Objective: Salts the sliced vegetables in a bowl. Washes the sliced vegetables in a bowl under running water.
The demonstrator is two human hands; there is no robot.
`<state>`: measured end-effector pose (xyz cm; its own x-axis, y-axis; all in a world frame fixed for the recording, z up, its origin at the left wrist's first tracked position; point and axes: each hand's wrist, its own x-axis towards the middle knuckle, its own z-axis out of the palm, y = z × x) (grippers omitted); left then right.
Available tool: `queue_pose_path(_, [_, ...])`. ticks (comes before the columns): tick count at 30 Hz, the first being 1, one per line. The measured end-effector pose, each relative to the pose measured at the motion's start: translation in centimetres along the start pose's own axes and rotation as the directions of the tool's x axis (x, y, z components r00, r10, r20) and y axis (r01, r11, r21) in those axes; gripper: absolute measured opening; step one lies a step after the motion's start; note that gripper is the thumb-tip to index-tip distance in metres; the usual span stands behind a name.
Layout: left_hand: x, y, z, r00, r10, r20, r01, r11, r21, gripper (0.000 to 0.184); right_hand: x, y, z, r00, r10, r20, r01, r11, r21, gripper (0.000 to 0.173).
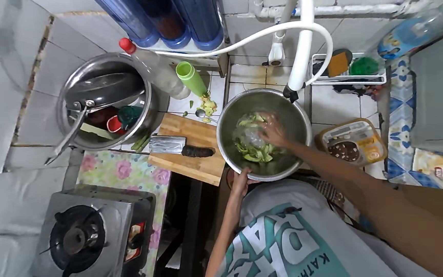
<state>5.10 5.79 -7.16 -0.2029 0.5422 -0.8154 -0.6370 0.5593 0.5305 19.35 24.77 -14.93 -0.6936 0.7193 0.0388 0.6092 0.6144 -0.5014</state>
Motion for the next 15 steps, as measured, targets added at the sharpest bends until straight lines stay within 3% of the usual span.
queue_pose_path(2, [0.0,0.2,0.3,1.000,-0.004,-0.010,0.004,1.000,0.004,0.035,1.7,-0.6,0.9,0.983,0.176,-0.046,-0.178,0.983,-0.042,0.063])
queue_pose_path(5, [0.0,0.9,0.9,1.000,-0.006,-0.018,0.006,0.999,0.032,0.034,3.1,-5.1,3.6,0.952,0.231,0.202,-0.234,0.972,-0.009,0.075])
queue_pose_path(8, [0.0,1.0,0.4,0.999,-0.006,-0.042,0.009,0.998,0.067,0.033,1.6,-6.2,3.9,0.912,0.017,0.409,-0.017,1.000,-0.005,0.055])
queue_pose_path(11, [-0.1,0.7,0.0,0.999,-0.009,-0.050,0.012,0.998,0.063,0.034,0.5,-2.0,1.4,0.781,-0.217,0.585,0.265,0.964,0.004,0.049])
queue_pose_path(13, [-0.1,0.5,-0.1,0.999,-0.010,-0.049,0.013,0.999,0.053,0.036,1.2,-0.2,0.7,0.838,-0.134,0.529,0.200,0.977,-0.070,0.050])
queue_pose_path(15, [-0.1,0.5,0.4,0.999,-0.003,-0.044,0.005,0.999,0.041,0.037,2.3,-1.4,1.7,0.926,0.057,0.374,-0.009,0.992,-0.129,0.056])
